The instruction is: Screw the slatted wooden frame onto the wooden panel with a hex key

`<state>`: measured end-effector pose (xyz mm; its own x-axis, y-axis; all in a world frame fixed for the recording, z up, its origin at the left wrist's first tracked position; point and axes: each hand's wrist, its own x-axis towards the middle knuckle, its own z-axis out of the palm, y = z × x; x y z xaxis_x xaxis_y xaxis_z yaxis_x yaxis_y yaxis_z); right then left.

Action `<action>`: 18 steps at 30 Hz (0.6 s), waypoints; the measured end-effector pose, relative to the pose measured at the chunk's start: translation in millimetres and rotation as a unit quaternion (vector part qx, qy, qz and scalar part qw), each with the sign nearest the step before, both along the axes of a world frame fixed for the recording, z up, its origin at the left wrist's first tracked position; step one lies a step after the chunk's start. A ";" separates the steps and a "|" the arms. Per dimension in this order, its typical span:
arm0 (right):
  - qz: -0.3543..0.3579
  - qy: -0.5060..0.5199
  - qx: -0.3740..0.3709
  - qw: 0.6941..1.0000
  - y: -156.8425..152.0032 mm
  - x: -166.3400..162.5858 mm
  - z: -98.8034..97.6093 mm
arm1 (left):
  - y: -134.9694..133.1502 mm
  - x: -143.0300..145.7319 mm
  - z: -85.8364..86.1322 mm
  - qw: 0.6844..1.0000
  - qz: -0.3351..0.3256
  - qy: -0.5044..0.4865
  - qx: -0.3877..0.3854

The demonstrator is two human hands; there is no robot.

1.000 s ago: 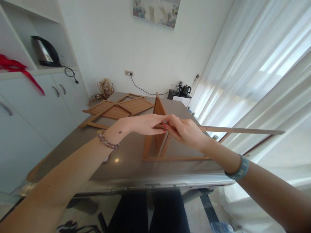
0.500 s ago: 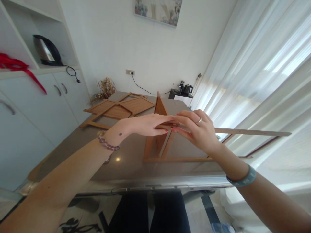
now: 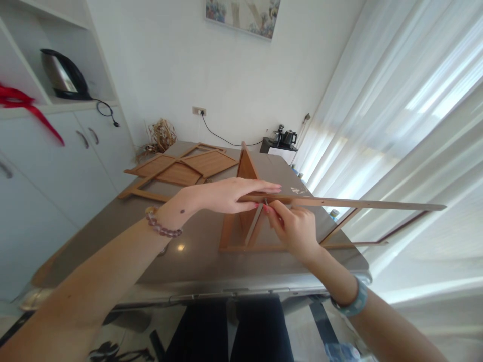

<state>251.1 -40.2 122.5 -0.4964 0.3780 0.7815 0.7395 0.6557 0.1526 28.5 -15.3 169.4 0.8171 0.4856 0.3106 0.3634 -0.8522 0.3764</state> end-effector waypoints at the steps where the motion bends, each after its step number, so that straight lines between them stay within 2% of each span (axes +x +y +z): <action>1: -0.001 0.035 -0.047 0.998 -2.5 -4.3 -5.8 | -0.7 -0.2 0.0 1.000 0.008 0.003 0.001; 3: 0.006 0.091 -0.114 0.989 -5.5 -11.2 -14.8 | -2.2 -0.6 0.5 1.000 0.020 0.009 0.002; 5: 0.011 0.131 -0.128 0.983 -6.1 -15.0 -20.2 | -4.1 -0.8 2.4 1.000 0.027 0.015 0.001; 7: 0.004 0.143 -0.097 0.985 -5.1 -16.3 -22.8 | -6.5 -1.0 5.6 0.999 0.034 0.026 -0.009; 9: -0.011 0.135 -0.036 0.990 -4.2 -16.4 -23.1 | -9.0 -1.3 8.9 0.998 0.040 0.036 -0.028; 12: -0.062 0.147 0.048 0.986 -5.0 -16.7 -21.1 | -11.2 -2.0 11.0 0.998 0.031 0.022 -0.053; 14: -0.079 0.163 0.056 0.982 -6.0 -17.4 -19.8 | -10.8 -2.5 9.4 0.998 0.009 -0.010 -0.066; 18: -0.029 0.150 0.012 0.988 -4.8 -17.9 -21.3 | -6.5 -3.0 2.5 0.989 -0.037 -0.074 -0.124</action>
<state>233.1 -45.0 101.2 -0.2197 0.3782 0.8993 0.7904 0.6093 -0.0631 25.6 -21.7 171.9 0.8073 0.5033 0.3082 0.2292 -0.7487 0.6221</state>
